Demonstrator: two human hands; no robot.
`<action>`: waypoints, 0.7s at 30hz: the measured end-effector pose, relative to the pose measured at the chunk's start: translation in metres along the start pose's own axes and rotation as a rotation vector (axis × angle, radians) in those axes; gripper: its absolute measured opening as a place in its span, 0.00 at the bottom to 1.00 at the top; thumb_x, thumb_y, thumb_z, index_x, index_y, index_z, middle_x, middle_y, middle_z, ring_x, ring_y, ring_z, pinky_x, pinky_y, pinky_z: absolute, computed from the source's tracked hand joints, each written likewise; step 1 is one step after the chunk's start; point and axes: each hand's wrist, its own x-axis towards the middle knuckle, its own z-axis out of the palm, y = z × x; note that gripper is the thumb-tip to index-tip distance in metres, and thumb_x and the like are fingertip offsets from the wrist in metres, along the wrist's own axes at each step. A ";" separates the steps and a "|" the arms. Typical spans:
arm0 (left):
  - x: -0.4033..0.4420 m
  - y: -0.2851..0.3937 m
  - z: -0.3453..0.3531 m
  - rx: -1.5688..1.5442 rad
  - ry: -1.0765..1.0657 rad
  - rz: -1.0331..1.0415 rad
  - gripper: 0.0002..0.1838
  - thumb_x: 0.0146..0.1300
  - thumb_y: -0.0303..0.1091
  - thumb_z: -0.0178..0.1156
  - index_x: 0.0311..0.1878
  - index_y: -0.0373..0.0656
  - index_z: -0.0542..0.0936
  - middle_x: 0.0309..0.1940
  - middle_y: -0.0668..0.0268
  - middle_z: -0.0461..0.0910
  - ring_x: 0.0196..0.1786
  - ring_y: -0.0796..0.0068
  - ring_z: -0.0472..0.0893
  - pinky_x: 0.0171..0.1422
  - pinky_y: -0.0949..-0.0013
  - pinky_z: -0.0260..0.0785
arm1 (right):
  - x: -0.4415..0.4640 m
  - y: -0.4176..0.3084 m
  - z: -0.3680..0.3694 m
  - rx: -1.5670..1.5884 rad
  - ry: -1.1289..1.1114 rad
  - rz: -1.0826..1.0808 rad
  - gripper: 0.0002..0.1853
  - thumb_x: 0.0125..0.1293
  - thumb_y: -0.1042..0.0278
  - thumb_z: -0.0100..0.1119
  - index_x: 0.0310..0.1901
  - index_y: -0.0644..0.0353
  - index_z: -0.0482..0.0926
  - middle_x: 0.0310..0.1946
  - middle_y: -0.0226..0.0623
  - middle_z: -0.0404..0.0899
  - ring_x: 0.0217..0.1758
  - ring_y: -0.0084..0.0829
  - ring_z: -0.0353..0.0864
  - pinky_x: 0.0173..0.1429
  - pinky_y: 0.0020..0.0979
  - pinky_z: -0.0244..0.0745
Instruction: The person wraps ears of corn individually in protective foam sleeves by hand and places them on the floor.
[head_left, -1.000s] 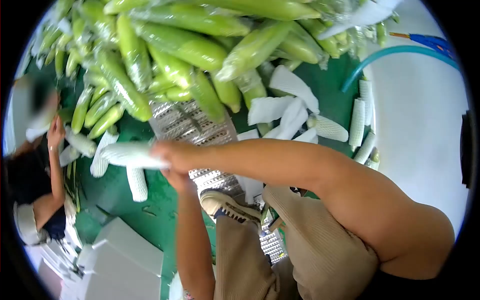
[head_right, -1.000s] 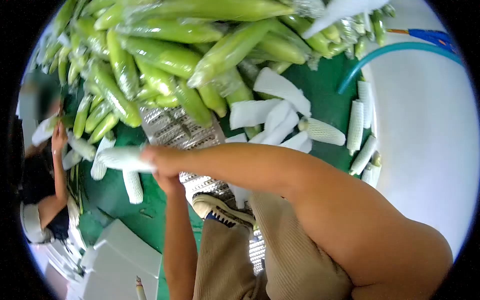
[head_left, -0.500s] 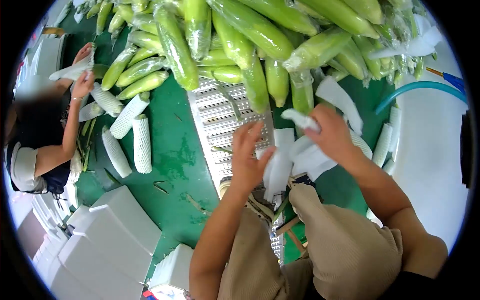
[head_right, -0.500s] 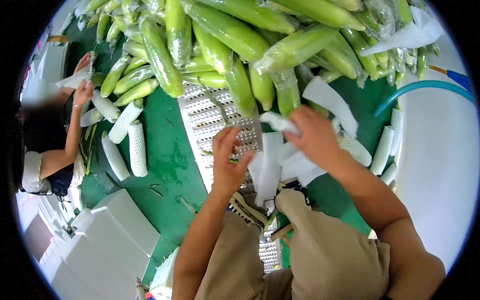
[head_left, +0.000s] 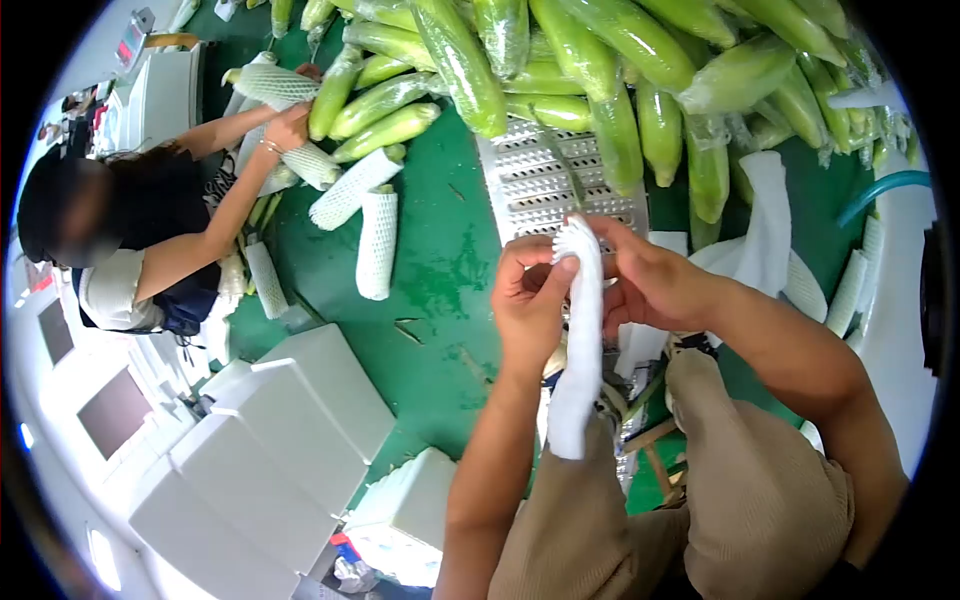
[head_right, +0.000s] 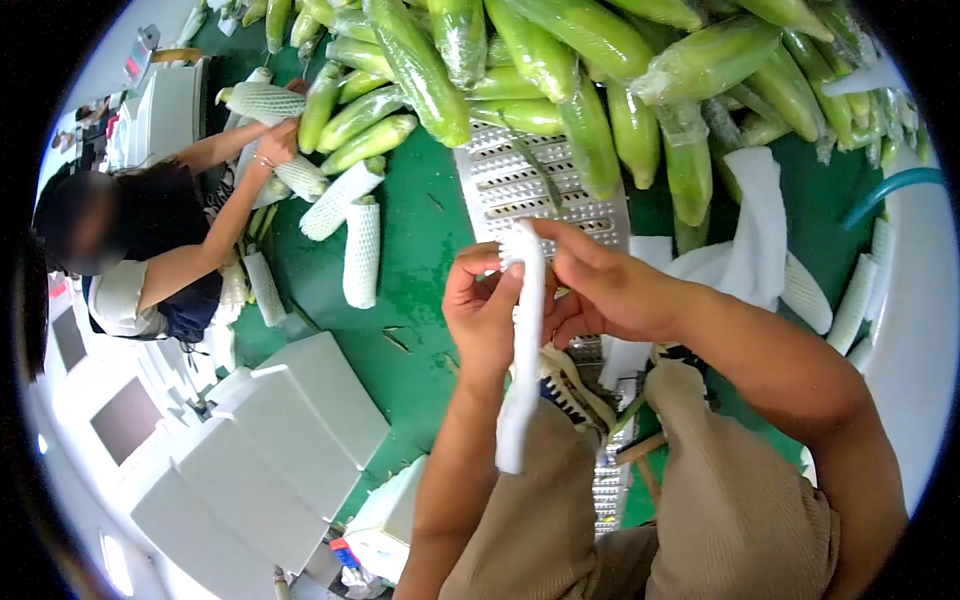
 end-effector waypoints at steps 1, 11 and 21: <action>-0.001 -0.001 0.001 -0.050 0.059 -0.005 0.11 0.64 0.18 0.64 0.45 0.41 0.74 0.50 0.63 0.79 0.43 0.75 0.82 0.39 0.72 0.80 | 0.000 -0.001 -0.001 0.023 -0.032 -0.021 0.40 0.73 0.40 0.53 0.76 0.49 0.47 0.43 0.37 0.77 0.36 0.27 0.81 0.40 0.31 0.79; 0.017 -0.010 -0.079 -0.211 -0.701 -0.640 0.18 0.64 0.28 0.67 0.56 0.39 0.77 0.50 0.62 0.80 0.53 0.74 0.79 0.58 0.67 0.74 | 0.037 -0.057 -0.028 -0.545 -0.336 0.611 0.14 0.73 0.60 0.59 0.55 0.56 0.76 0.30 0.36 0.84 0.27 0.26 0.85 0.29 0.23 0.73; 0.074 -0.029 -0.108 0.260 -0.366 -0.518 0.11 0.71 0.30 0.59 0.54 0.38 0.78 0.46 0.68 0.82 0.49 0.79 0.78 0.55 0.72 0.70 | 0.117 -0.012 -0.077 -1.544 0.031 -0.517 0.12 0.74 0.61 0.56 0.45 0.63 0.78 0.42 0.36 0.79 0.49 0.31 0.79 0.54 0.30 0.72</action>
